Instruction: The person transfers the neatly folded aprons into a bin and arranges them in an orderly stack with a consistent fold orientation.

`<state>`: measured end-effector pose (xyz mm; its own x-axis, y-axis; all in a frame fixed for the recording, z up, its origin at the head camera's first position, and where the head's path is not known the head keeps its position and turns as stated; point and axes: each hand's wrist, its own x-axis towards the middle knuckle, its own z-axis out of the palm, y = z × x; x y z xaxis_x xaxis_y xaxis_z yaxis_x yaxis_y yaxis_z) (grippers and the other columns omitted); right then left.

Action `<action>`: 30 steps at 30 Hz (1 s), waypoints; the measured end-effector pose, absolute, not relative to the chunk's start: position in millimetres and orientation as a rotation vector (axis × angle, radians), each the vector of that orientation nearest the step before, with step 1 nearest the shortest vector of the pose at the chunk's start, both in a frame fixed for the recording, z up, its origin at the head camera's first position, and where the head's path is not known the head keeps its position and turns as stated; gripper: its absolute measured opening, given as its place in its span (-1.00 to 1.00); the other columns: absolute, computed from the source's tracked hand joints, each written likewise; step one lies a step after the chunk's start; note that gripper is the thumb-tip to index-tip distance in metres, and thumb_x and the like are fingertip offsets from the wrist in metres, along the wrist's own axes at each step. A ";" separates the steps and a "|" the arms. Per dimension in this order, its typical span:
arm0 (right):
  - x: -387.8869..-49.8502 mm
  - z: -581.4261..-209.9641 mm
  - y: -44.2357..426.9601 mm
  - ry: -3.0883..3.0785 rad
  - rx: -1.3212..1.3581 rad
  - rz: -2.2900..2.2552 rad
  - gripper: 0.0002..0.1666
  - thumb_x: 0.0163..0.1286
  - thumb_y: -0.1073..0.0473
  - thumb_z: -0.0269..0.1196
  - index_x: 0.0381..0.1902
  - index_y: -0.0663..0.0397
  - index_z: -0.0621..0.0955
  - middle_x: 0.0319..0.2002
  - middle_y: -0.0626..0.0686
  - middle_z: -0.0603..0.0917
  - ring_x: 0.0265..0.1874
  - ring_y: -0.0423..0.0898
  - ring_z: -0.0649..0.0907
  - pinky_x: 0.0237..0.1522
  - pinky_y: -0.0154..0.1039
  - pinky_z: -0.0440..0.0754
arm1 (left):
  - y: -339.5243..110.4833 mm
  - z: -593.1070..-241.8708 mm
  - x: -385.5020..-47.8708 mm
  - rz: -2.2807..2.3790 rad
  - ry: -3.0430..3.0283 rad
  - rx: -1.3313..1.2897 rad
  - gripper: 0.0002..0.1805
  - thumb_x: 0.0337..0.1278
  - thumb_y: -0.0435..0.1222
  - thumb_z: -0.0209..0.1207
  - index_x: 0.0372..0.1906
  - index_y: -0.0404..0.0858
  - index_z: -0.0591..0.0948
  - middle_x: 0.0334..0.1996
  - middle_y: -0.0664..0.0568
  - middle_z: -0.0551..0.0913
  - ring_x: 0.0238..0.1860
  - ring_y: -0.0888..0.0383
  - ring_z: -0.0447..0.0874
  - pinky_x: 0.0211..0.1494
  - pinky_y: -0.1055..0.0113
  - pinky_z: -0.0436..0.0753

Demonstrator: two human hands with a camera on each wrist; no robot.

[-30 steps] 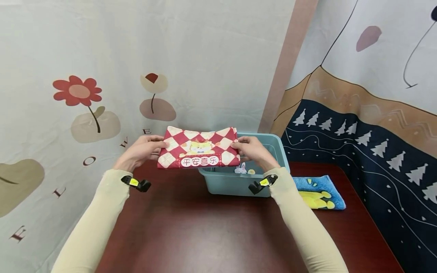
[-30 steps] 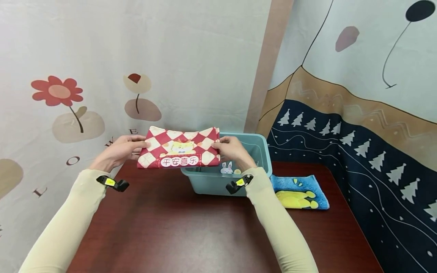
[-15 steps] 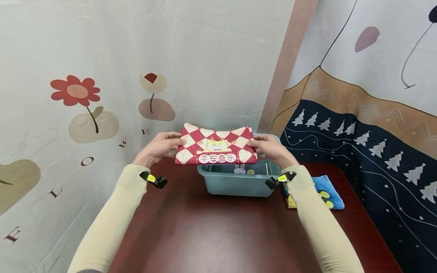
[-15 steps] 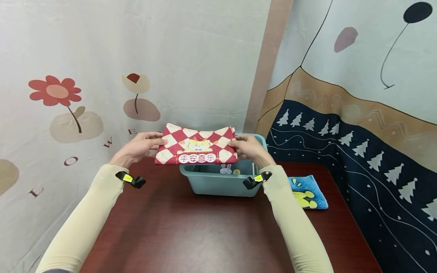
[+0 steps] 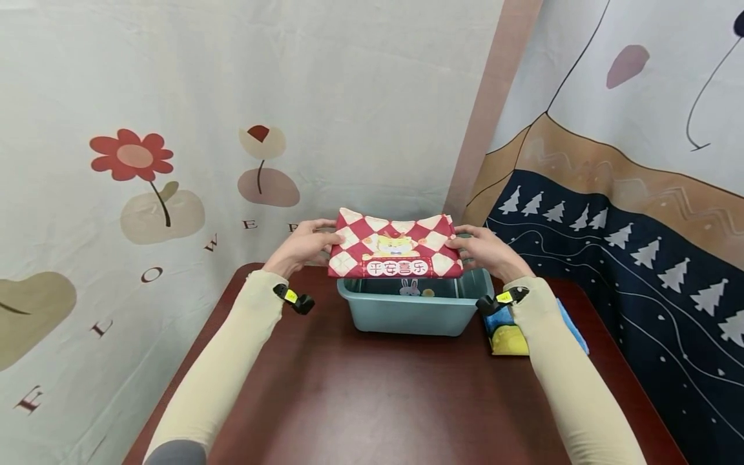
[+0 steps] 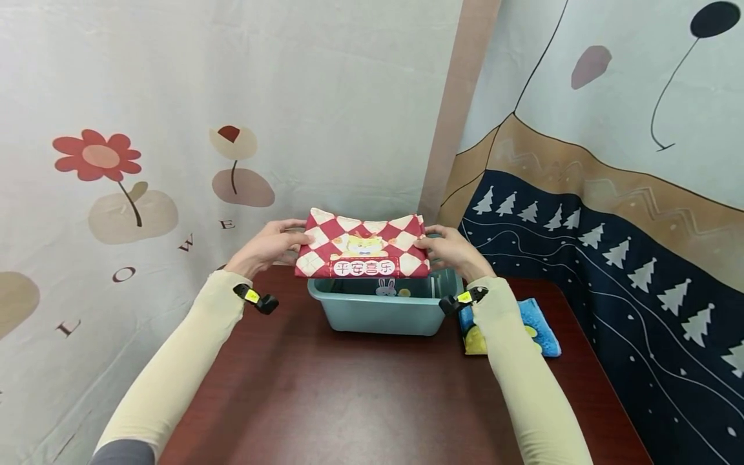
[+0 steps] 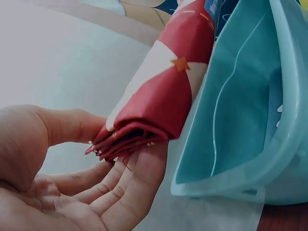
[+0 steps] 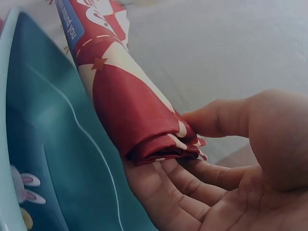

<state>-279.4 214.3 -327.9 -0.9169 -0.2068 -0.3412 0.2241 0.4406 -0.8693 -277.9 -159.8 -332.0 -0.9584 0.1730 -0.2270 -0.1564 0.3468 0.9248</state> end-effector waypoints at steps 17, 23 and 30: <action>-287.4 -343.3 244.4 2.338 0.041 -1.440 -0.24 0.59 -0.06 0.11 0.58 0.07 0.17 0.33 0.30 0.44 0.03 0.07 0.62 -0.03 -0.26 0.75 | -119.3 -346.5 -299.9 1.614 2.319 -0.071 -0.32 0.44 -0.15 0.21 0.54 -0.21 0.29 0.15 -0.26 0.62 -0.05 -0.04 0.73 -0.11 0.13 0.82; -289.0 -348.1 246.1 2.346 0.052 -1.439 -0.27 0.60 -0.01 0.11 0.57 0.11 0.18 0.30 0.30 0.47 0.00 0.04 0.63 0.00 -0.19 0.76 | -114.9 -353.8 -308.6 1.599 2.304 -0.124 -0.33 0.46 -0.14 0.20 0.54 -0.19 0.29 0.13 -0.23 0.63 -0.10 -0.01 0.74 -0.20 0.18 0.82; -289.2 -350.7 247.9 2.344 0.059 -1.463 -0.26 0.59 0.04 0.12 0.57 0.15 0.18 0.26 0.33 0.51 -0.09 -0.03 0.69 0.03 -0.13 0.77 | -110.9 -356.9 -312.2 1.580 2.319 -0.127 -0.33 0.46 -0.12 0.20 0.52 -0.23 0.29 0.09 -0.23 0.63 -0.17 0.00 0.75 -0.19 0.15 0.83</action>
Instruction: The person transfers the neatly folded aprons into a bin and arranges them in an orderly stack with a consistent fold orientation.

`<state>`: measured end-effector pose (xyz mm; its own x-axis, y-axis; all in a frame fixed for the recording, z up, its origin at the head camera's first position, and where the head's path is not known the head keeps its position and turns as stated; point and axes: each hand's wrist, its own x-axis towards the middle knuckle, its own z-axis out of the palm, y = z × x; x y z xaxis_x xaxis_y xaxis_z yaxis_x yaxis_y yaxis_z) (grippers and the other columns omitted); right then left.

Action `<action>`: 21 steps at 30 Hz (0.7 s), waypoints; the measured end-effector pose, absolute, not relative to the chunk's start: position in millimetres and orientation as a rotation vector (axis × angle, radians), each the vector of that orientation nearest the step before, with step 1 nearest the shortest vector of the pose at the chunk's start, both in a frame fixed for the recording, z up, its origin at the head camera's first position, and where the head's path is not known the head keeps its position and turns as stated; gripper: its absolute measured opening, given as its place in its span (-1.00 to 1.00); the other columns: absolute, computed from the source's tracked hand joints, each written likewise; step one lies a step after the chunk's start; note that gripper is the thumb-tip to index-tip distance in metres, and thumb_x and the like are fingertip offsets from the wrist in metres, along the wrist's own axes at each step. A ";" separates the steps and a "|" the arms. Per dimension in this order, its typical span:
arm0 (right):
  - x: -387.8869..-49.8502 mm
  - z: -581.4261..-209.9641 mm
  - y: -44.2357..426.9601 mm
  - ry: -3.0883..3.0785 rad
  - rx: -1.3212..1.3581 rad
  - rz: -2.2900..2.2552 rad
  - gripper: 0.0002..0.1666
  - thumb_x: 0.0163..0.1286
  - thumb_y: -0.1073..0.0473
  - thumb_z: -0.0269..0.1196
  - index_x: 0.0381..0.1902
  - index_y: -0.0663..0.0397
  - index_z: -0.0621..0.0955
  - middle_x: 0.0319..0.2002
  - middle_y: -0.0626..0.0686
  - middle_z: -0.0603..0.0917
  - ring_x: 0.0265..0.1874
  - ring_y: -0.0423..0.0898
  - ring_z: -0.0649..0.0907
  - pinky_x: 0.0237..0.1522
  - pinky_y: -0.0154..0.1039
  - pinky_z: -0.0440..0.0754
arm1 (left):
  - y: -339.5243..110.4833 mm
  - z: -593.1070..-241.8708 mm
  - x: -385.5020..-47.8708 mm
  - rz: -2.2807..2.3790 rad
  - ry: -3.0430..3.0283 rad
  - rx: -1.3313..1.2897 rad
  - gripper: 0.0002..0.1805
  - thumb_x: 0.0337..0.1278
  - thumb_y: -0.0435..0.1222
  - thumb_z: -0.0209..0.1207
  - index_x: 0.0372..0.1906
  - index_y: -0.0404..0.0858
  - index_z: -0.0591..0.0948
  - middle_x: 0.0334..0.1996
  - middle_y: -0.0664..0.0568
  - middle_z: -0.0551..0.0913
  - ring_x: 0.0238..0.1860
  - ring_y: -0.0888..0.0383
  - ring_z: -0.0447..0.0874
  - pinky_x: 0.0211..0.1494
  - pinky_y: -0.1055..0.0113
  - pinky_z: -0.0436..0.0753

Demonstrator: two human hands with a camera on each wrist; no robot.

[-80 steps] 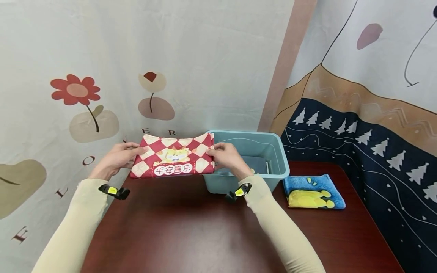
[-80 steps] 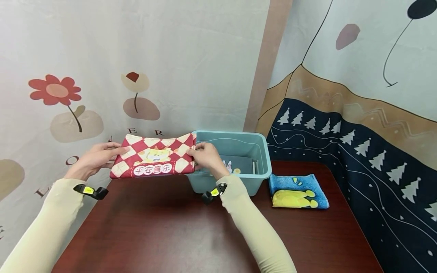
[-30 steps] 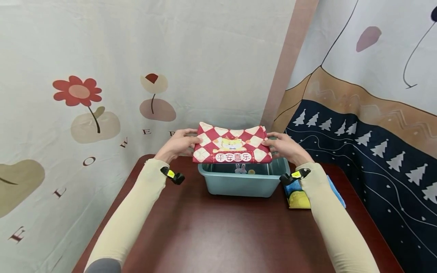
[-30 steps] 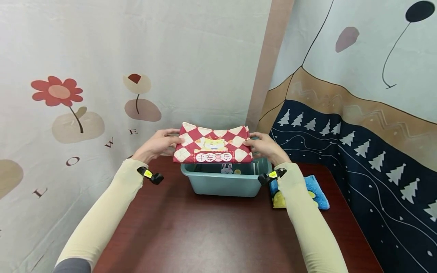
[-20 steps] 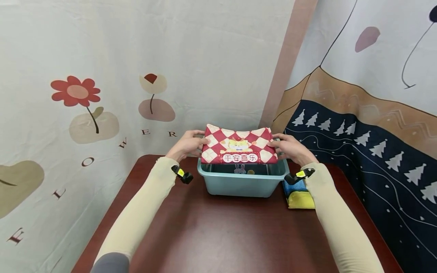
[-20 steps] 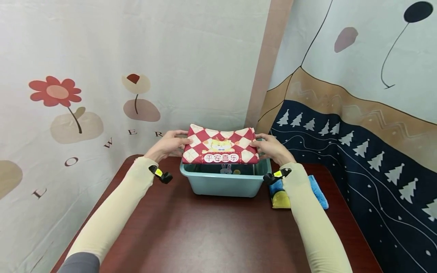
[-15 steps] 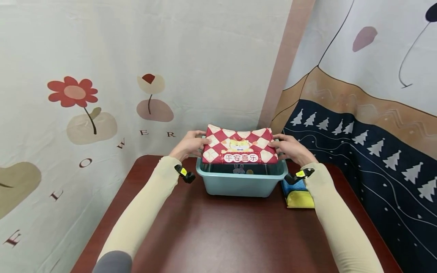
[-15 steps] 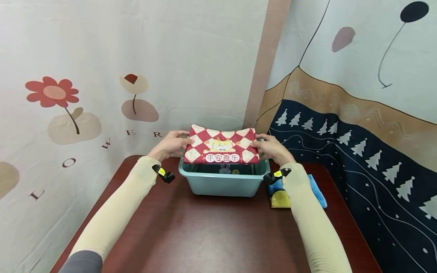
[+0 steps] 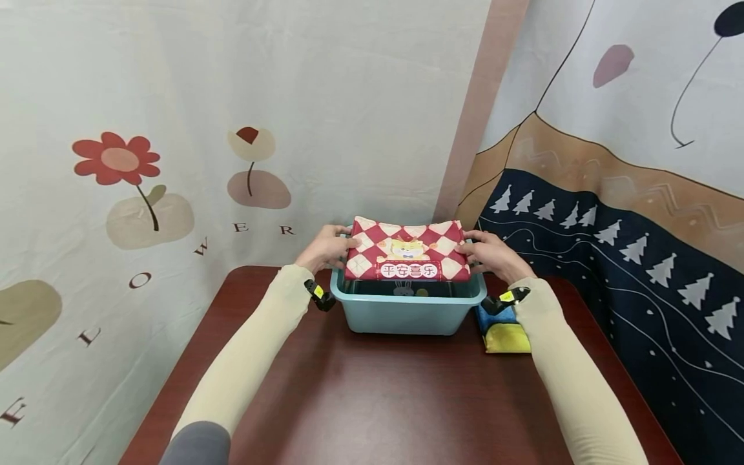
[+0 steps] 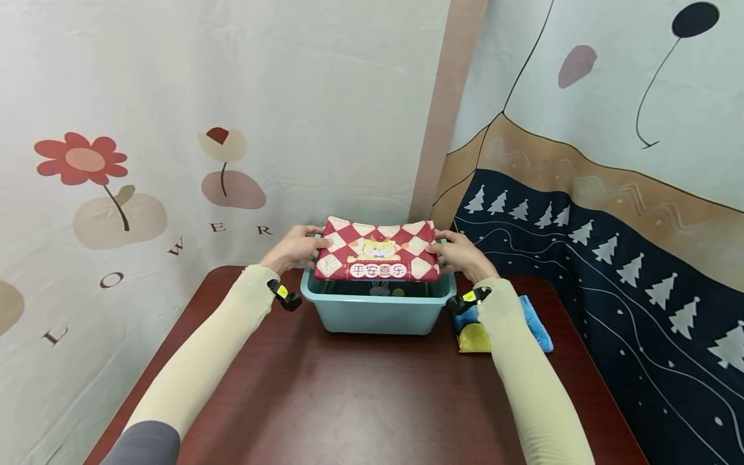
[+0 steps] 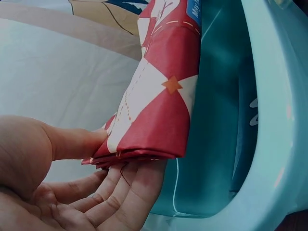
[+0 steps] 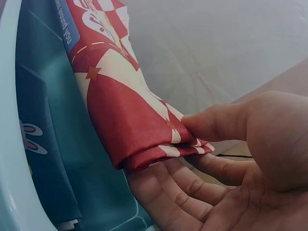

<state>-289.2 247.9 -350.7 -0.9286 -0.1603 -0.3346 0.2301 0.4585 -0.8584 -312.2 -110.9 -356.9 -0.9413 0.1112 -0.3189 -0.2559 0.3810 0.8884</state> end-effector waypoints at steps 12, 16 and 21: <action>-287.3 -357.9 247.7 2.402 -0.009 -1.373 -0.24 0.60 0.05 0.12 0.58 0.18 0.15 0.35 0.39 0.48 0.16 0.18 0.68 0.15 -0.01 0.72 | -112.3 -355.2 -307.7 1.402 2.395 -0.020 -0.27 0.47 -0.09 0.18 0.55 -0.26 0.20 0.14 -0.28 0.59 -0.14 -0.01 0.71 -0.01 0.04 0.80; -280.8 -350.7 246.2 2.516 -0.097 -1.282 -0.30 0.59 0.03 0.14 0.54 0.18 0.24 0.33 0.37 0.52 0.23 0.25 0.64 0.22 0.04 0.68 | -111.4 -347.7 -301.9 1.292 2.501 0.089 -0.21 0.47 -0.01 0.16 0.60 -0.23 0.16 0.11 -0.29 0.57 -0.11 -0.07 0.66 0.20 -0.01 0.69; -276.1 -342.2 245.6 2.637 -0.120 -1.172 -0.42 0.58 -0.02 0.14 0.43 0.09 0.41 0.32 0.32 0.55 0.21 0.27 0.62 0.27 0.11 0.63 | -111.8 -338.8 -294.8 1.232 2.642 0.131 -0.25 0.45 0.03 0.16 0.56 -0.20 0.26 0.36 -0.22 0.47 0.26 -0.12 0.54 0.32 -0.06 0.57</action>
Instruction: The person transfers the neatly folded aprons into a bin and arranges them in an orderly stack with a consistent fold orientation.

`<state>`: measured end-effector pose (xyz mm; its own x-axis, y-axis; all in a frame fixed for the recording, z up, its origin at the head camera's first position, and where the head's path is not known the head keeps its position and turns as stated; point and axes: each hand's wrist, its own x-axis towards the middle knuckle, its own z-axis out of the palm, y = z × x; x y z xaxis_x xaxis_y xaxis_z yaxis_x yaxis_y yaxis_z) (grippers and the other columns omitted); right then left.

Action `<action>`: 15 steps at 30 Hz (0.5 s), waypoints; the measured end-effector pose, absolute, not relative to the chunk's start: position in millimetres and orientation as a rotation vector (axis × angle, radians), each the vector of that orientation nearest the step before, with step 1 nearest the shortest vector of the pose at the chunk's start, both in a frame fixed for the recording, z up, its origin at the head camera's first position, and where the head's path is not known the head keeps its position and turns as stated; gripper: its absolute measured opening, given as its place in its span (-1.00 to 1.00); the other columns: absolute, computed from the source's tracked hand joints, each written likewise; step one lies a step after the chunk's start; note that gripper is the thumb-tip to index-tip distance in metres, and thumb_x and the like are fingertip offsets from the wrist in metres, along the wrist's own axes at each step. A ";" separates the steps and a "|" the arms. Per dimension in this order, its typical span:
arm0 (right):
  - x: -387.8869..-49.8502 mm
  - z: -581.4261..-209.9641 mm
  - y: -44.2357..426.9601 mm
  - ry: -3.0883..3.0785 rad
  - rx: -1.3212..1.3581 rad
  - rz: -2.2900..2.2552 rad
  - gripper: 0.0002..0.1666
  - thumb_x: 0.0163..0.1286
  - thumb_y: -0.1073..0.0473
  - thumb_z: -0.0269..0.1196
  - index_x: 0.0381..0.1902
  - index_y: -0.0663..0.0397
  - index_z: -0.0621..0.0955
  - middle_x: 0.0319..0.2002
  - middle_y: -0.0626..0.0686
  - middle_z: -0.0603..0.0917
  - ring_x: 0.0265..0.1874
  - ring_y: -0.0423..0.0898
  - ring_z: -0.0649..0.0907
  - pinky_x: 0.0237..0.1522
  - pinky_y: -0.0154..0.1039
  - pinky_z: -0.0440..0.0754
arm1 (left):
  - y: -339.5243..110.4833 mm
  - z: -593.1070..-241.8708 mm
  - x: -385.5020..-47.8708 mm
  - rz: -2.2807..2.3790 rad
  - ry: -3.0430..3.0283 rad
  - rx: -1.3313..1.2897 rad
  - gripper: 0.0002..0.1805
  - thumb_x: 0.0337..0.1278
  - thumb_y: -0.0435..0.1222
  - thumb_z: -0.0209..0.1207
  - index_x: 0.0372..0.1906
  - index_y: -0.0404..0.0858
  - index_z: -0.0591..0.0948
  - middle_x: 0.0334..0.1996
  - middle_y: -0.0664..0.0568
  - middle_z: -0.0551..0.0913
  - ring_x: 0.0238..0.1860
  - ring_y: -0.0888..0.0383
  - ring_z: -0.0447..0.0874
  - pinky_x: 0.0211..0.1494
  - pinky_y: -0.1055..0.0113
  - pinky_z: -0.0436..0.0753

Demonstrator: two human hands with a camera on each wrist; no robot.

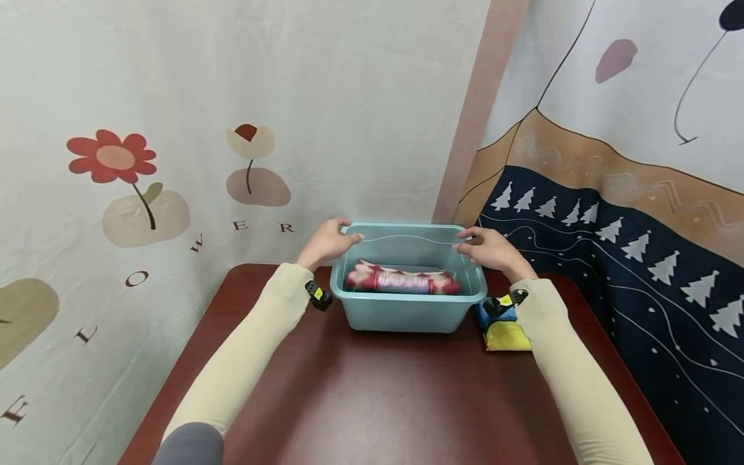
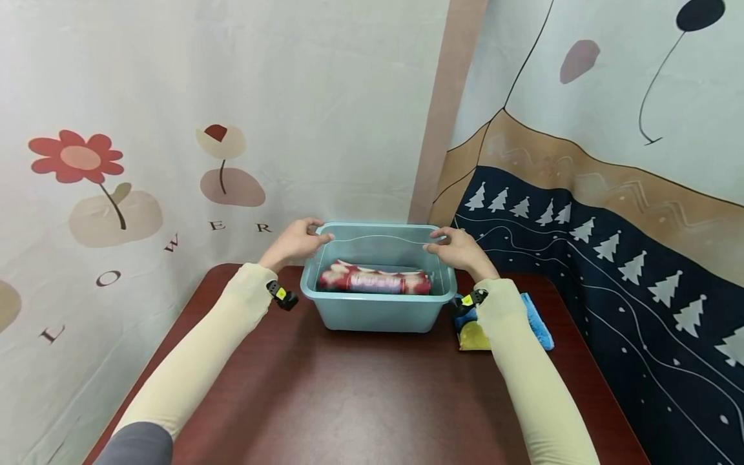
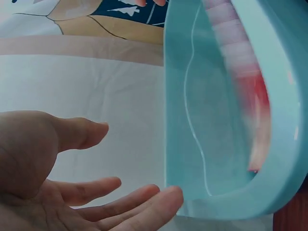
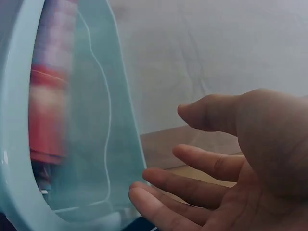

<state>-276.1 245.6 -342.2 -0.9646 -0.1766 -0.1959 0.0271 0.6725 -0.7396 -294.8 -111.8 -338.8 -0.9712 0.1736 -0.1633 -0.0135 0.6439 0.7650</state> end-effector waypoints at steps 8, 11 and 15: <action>-272.6 -338.0 249.5 2.716 -0.161 -1.102 -0.40 0.56 -0.09 0.16 0.43 0.00 0.43 0.41 0.27 0.48 0.37 0.25 0.49 0.38 0.23 0.49 | -118.9 -332.1 -291.7 1.289 2.673 0.184 -0.30 0.43 0.05 0.18 0.53 -0.10 0.33 0.39 -0.17 0.48 0.38 -0.13 0.49 0.39 -0.11 0.54; -273.0 -340.2 251.0 2.755 -0.198 -1.063 -0.38 0.54 -0.12 0.18 0.44 -0.02 0.43 0.46 0.29 0.42 0.45 0.27 0.41 0.43 0.30 0.41 | -122.3 -334.9 -290.9 1.294 2.709 0.248 -0.30 0.42 0.08 0.18 0.53 -0.07 0.34 0.41 -0.16 0.48 0.42 -0.12 0.45 0.42 -0.13 0.51; -270.9 -341.4 253.7 2.808 -0.242 -1.001 -0.32 0.51 -0.17 0.21 0.46 -0.07 0.42 0.51 0.31 0.34 0.50 0.31 0.33 0.44 0.40 0.32 | -126.7 -341.2 -289.3 1.265 2.794 0.375 -0.27 0.41 0.10 0.18 0.55 -0.05 0.32 0.49 -0.14 0.40 0.50 -0.15 0.36 0.47 -0.18 0.44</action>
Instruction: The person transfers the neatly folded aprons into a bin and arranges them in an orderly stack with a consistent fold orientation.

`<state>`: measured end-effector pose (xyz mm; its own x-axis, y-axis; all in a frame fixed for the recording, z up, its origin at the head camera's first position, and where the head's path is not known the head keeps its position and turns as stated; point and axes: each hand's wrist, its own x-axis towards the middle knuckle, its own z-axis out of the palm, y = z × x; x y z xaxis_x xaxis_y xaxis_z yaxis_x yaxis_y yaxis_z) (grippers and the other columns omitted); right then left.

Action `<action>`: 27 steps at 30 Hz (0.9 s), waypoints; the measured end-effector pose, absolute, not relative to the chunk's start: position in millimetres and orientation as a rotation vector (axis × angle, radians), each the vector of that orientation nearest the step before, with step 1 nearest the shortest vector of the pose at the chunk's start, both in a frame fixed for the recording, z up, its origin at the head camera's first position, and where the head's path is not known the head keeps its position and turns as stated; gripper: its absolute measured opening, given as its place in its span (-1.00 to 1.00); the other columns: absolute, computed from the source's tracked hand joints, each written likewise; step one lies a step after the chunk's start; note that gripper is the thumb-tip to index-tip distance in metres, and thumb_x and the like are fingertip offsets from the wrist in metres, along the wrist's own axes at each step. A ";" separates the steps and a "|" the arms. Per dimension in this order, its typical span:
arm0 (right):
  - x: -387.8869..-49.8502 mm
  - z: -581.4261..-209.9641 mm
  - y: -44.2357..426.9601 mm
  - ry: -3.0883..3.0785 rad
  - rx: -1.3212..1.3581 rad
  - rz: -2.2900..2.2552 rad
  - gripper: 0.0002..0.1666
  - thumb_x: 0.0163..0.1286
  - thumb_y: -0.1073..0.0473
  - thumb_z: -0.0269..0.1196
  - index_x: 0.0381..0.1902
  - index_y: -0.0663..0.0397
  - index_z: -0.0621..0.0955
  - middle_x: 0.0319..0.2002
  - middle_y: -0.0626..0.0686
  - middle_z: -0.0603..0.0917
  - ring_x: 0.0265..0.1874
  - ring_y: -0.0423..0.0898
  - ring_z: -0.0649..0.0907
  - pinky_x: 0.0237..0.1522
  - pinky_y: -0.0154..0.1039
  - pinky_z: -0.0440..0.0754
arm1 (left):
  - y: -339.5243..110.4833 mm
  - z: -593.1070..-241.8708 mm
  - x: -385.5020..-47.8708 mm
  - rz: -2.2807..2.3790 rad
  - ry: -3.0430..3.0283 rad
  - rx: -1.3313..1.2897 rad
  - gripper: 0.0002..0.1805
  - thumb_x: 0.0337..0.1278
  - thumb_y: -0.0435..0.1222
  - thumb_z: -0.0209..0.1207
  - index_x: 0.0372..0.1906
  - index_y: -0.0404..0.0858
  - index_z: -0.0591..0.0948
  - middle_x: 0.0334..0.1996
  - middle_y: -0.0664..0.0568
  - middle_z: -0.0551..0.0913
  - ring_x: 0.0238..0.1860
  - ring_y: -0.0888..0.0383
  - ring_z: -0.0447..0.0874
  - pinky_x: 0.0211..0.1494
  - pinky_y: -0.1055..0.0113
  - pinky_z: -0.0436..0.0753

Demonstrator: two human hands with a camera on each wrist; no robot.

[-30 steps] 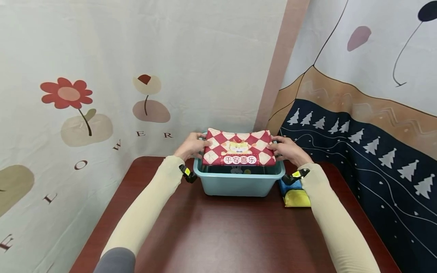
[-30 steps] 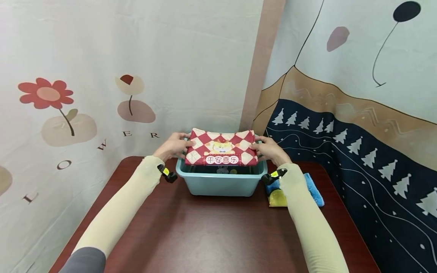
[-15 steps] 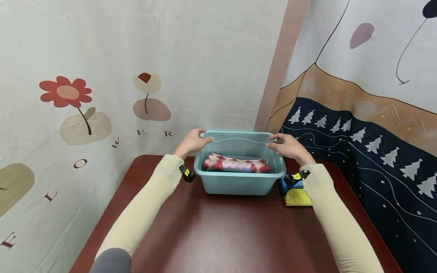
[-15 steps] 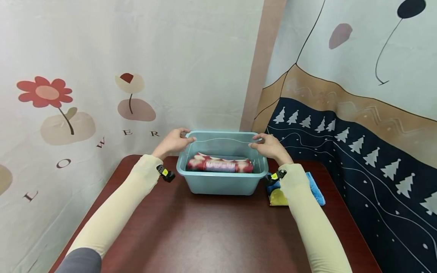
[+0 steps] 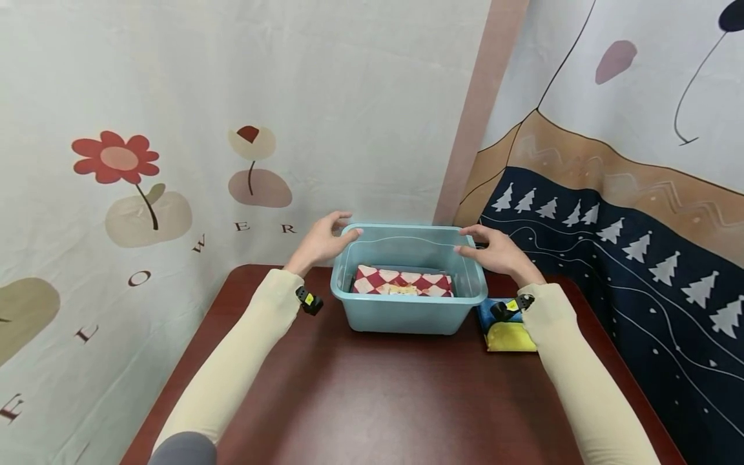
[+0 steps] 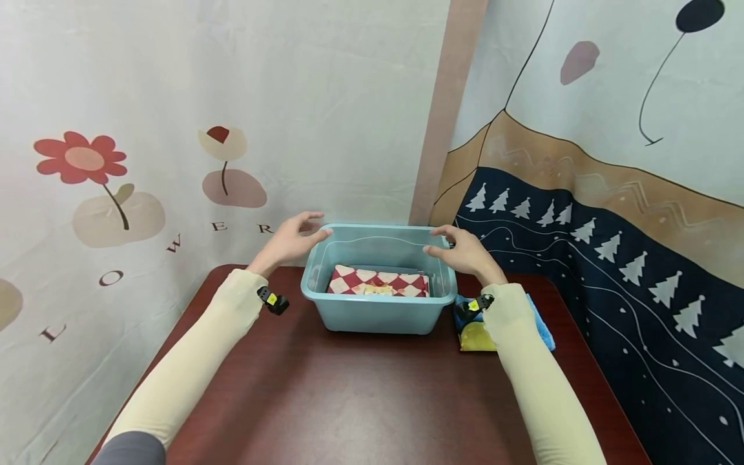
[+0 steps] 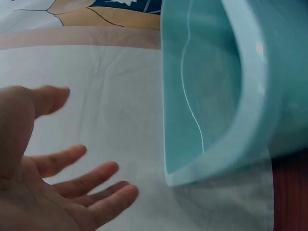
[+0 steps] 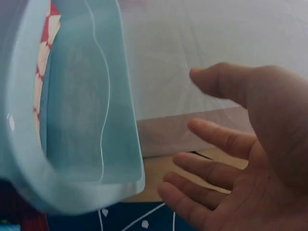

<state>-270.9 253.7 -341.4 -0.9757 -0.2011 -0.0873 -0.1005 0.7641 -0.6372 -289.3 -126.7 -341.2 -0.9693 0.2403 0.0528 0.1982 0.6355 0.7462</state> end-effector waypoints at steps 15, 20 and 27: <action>-256.0 -349.2 276.0 2.968 -0.286 -0.828 -0.12 0.39 -0.31 0.28 0.53 -0.09 0.34 0.63 0.25 0.10 0.58 0.38 0.10 0.46 0.54 0.07 | -120.1 -356.7 -269.6 1.123 2.972 0.626 -0.13 0.31 0.21 0.21 0.60 0.02 0.22 0.55 -0.05 0.26 0.54 -0.12 0.20 0.53 -0.26 0.30; -249.1 -350.2 288.6 3.001 -0.273 -0.781 -0.07 0.39 -0.35 0.27 0.56 -0.09 0.30 0.64 0.26 0.05 0.58 0.43 0.05 0.44 0.57 0.04 | -109.7 -362.5 -259.6 1.151 2.975 0.679 -0.12 0.28 0.23 0.23 0.60 0.08 0.21 0.57 0.00 0.20 0.63 -0.07 0.02 0.55 -0.27 0.28; -242.5 -356.4 303.3 3.033 -0.289 -0.790 -0.06 0.40 -0.31 0.27 0.57 -0.01 0.28 0.65 0.28 0.01 0.58 0.44 0.03 0.47 0.57 -0.05 | -93.1 -368.2 -243.8 1.213 2.963 0.828 -0.14 0.28 0.12 0.30 0.59 0.08 0.22 0.54 0.07 0.23 0.55 0.01 0.17 0.53 -0.17 0.37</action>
